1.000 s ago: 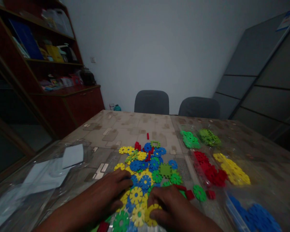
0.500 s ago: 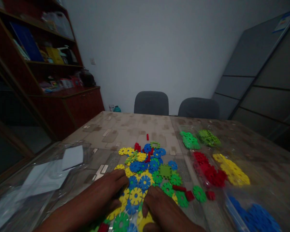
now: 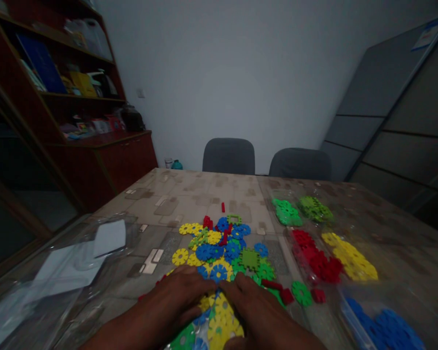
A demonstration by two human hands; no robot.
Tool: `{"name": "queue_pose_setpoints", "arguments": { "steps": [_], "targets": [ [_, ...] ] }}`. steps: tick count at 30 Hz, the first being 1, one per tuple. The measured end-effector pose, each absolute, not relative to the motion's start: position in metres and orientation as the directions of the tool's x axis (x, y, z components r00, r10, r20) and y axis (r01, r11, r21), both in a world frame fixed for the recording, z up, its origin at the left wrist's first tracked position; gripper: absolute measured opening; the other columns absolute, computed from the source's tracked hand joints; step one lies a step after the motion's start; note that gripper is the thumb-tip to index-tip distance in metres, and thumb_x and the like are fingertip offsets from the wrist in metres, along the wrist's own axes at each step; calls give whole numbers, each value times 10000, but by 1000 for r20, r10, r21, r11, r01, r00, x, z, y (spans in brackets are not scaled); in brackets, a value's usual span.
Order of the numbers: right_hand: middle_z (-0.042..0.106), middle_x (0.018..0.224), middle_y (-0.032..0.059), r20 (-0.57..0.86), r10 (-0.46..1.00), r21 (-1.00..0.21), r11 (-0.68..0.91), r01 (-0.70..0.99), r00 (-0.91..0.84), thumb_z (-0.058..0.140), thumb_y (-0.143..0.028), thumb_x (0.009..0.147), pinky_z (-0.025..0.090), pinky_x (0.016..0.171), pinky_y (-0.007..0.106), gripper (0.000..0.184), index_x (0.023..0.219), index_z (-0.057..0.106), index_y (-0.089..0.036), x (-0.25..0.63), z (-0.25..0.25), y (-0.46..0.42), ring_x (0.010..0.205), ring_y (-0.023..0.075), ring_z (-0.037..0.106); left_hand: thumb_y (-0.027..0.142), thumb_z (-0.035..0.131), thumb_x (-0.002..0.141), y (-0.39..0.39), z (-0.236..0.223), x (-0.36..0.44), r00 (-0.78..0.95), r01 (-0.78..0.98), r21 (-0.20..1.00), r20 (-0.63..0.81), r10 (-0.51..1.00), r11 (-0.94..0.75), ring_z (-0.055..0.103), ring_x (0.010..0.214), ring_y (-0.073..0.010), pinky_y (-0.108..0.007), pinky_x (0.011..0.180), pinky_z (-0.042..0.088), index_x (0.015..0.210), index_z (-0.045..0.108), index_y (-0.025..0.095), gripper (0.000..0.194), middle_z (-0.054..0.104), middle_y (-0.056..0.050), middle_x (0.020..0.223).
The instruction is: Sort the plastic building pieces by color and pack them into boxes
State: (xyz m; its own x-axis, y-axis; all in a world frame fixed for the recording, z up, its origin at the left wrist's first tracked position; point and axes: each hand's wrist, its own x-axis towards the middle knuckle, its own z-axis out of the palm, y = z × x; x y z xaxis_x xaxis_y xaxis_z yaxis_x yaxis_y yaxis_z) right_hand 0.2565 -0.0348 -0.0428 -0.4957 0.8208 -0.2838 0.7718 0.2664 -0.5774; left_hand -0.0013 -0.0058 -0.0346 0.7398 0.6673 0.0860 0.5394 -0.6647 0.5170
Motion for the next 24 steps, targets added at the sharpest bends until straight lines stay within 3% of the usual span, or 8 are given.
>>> {"name": "queue_pose_setpoints", "arguments": {
  "steps": [2,4,8,13,15,19,24],
  "targets": [
    [363,1595,130,-266,823,-566,288,772,-502,869,-349,670,298,1136,495,1007,1538,357,-335,257,-48,-35,1443,368,333,312,626,955,-5,-39,-2,732,548,506,96,675,-666,574,1185,-304,-473,1055,426,1397,484,369,468,643,-55,1309],
    [459,1522,109,-224,831,-570,311,760,-509,884,-337,641,347,1096,455,896,1441,482,-312,257,-50,-34,1379,351,413,347,656,933,-4,-38,0,714,582,485,78,695,-652,584,1115,-301,-437,981,466,1339,531,327,425,643,-72,1253],
    [642,1214,29,-169,854,-622,295,726,-492,898,-262,593,438,909,302,598,1128,633,-250,255,-43,-34,1070,236,594,362,658,932,-2,-32,5,679,643,451,39,733,-619,570,1020,-266,-359,896,462,1114,619,257,214,626,-70,1144],
    [690,991,-16,-231,873,-655,186,732,-429,802,-189,683,390,735,251,378,1026,662,-265,254,-23,-32,922,196,616,260,636,935,-2,-32,7,696,630,463,20,717,-624,563,993,-246,-331,869,440,1009,612,227,84,620,-60,1093],
    [703,962,3,-249,886,-635,157,756,-392,735,-158,730,378,722,261,286,996,689,-252,254,-15,-29,917,207,624,249,565,971,-2,-33,8,696,623,476,24,717,-621,577,950,-233,-320,841,448,961,623,223,65,628,-55,1030],
    [714,964,33,-184,916,-645,162,747,-357,659,-84,761,387,740,275,246,967,695,-214,255,-6,-24,901,211,630,221,430,1021,-3,-28,11,681,581,561,61,729,-589,607,951,-211,-296,842,465,1018,639,254,212,653,-45,1057],
    [701,945,23,-83,902,-680,259,686,-423,628,-75,806,406,758,274,189,945,651,-201,252,-5,-25,868,188,609,239,477,973,-8,-18,16,601,626,617,7,799,-476,627,865,-203,-289,763,463,964,625,228,148,691,-26,937]
  ]
}}
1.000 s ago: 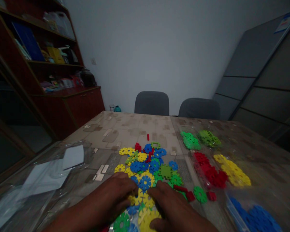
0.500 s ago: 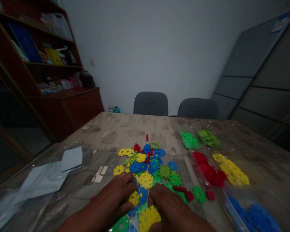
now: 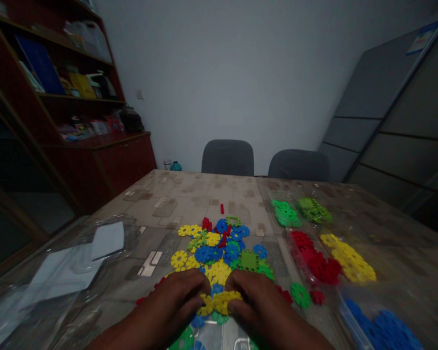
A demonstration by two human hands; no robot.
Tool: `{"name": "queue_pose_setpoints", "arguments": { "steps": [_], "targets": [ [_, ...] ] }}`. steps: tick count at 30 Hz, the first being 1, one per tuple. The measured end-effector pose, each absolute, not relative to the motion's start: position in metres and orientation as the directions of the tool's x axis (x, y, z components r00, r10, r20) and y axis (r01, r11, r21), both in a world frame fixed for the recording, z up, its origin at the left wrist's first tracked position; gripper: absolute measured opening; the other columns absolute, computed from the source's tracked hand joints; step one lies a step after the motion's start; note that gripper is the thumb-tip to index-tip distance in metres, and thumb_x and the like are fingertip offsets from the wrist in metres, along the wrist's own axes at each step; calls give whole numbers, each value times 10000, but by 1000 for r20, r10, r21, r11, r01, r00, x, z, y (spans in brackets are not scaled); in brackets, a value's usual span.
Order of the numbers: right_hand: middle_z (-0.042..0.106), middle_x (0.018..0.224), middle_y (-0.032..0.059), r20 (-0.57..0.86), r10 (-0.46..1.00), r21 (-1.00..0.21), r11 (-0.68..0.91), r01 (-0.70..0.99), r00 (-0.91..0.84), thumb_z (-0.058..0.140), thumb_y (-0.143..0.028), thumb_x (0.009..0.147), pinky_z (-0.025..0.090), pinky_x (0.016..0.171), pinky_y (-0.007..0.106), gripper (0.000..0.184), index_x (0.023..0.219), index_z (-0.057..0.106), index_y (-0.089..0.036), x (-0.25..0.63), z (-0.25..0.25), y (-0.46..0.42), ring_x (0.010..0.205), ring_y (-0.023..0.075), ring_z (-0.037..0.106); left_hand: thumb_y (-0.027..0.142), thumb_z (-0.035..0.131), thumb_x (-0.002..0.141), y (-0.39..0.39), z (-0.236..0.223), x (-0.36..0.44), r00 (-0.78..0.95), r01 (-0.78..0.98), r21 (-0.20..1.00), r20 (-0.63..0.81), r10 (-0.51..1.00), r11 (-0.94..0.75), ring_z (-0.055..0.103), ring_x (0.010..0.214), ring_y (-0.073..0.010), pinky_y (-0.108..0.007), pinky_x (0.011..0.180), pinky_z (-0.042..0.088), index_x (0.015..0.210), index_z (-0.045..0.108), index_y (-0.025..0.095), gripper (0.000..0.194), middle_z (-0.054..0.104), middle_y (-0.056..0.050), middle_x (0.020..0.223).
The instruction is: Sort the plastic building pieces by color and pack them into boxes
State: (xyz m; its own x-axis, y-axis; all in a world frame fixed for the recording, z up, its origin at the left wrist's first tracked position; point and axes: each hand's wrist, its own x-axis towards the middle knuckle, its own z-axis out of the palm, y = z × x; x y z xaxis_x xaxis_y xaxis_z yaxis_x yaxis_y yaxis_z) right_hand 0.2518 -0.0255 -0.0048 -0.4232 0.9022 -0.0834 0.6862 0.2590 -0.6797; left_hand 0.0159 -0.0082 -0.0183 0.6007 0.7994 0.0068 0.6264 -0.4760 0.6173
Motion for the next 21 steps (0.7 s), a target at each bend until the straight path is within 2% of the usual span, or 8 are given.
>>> {"name": "queue_pose_setpoints", "arguments": {
  "steps": [3,8,11,16,21],
  "targets": [
    [705,1004,31,-68,881,-703,292,649,-469,625,-76,828,425,814,281,202,985,654,-200,249,-5,-28,941,194,618,268,509,933,-11,-15,20,545,664,626,-30,838,-409,606,754,-184,-263,657,419,850,607,210,140,674,-8,814],
    [713,1017,40,-19,837,-712,373,595,-547,647,-104,838,451,819,276,215,1029,679,-196,246,-12,-29,941,187,640,259,510,906,-15,-11,25,581,550,771,-76,810,-322,626,653,-156,-235,609,425,835,593,208,121,677,17,707],
    [705,1011,41,21,815,-664,444,602,-579,623,-144,880,461,814,285,173,1031,682,-205,247,-11,-30,929,187,635,284,524,909,-14,-6,24,575,558,743,-23,818,-371,649,703,-171,-246,643,450,832,624,213,145,695,7,743],
    [708,971,65,15,893,-478,402,781,-450,561,-165,923,483,745,322,116,961,665,-200,264,19,-32,864,217,652,328,521,958,-6,2,13,538,583,670,106,836,-460,660,741,-178,-258,678,482,867,668,233,197,722,-8,816],
    [737,986,104,275,940,-427,307,851,-201,459,-243,923,509,770,367,214,980,661,-204,338,59,-23,888,254,692,297,490,968,-1,3,3,586,566,615,169,793,-549,691,841,-205,-294,760,534,969,683,271,194,749,-24,941]
  ]
}}
